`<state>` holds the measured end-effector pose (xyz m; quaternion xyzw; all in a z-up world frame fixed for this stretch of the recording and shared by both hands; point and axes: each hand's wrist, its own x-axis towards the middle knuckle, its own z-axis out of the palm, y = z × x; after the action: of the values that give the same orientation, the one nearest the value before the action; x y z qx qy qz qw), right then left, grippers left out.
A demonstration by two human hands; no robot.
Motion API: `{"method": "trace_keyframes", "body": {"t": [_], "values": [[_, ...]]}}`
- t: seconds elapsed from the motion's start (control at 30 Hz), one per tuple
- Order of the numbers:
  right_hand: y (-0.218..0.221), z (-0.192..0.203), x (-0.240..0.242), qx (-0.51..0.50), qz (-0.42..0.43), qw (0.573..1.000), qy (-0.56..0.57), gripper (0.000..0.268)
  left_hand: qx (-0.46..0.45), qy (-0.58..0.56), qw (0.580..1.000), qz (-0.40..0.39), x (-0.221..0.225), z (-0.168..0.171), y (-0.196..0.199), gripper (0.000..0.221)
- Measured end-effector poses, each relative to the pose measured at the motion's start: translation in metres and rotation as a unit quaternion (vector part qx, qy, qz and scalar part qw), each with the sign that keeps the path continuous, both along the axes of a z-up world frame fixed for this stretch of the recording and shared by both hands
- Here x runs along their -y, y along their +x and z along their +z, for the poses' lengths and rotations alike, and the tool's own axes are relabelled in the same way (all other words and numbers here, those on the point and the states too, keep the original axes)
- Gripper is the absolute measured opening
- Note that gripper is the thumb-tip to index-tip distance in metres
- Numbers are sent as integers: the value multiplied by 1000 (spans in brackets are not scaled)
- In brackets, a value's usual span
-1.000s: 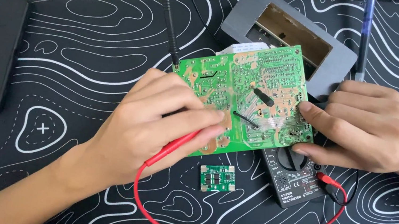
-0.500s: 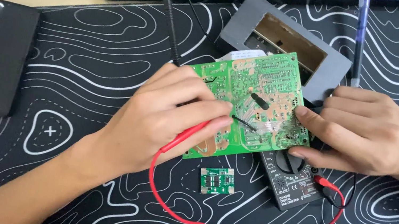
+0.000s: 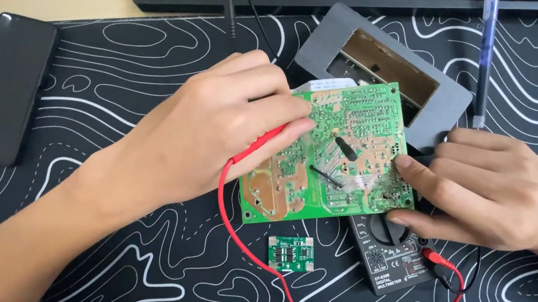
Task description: Using a multimeter probe to test electrical components and traces on a green circuit board.
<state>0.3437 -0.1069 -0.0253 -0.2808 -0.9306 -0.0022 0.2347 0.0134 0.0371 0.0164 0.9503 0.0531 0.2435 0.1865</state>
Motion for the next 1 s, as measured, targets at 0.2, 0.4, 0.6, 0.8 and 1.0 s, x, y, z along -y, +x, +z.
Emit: {"method": "trace_keyframes", "body": {"t": [0.2,0.4,0.6,0.8,1.0], "values": [[-1,2,1,1,-2,1000,-9,47,-19,34,999,6,-1,2,4,12],[-2,3,0,-1,0,1000,-5,47,-13,59,998,13,-4,-1,12,16],[-3,5,0,0,-2,1000,-4,46,-24,90,995,33,-8,-5,18,16],[-4,5,0,-4,0,1000,-7,46,-4,36,999,11,-9,-2,24,19],[-5,7,-2,-9,1,1000,-3,46,-15,-7,1000,-6,0,6,24,11]]}}
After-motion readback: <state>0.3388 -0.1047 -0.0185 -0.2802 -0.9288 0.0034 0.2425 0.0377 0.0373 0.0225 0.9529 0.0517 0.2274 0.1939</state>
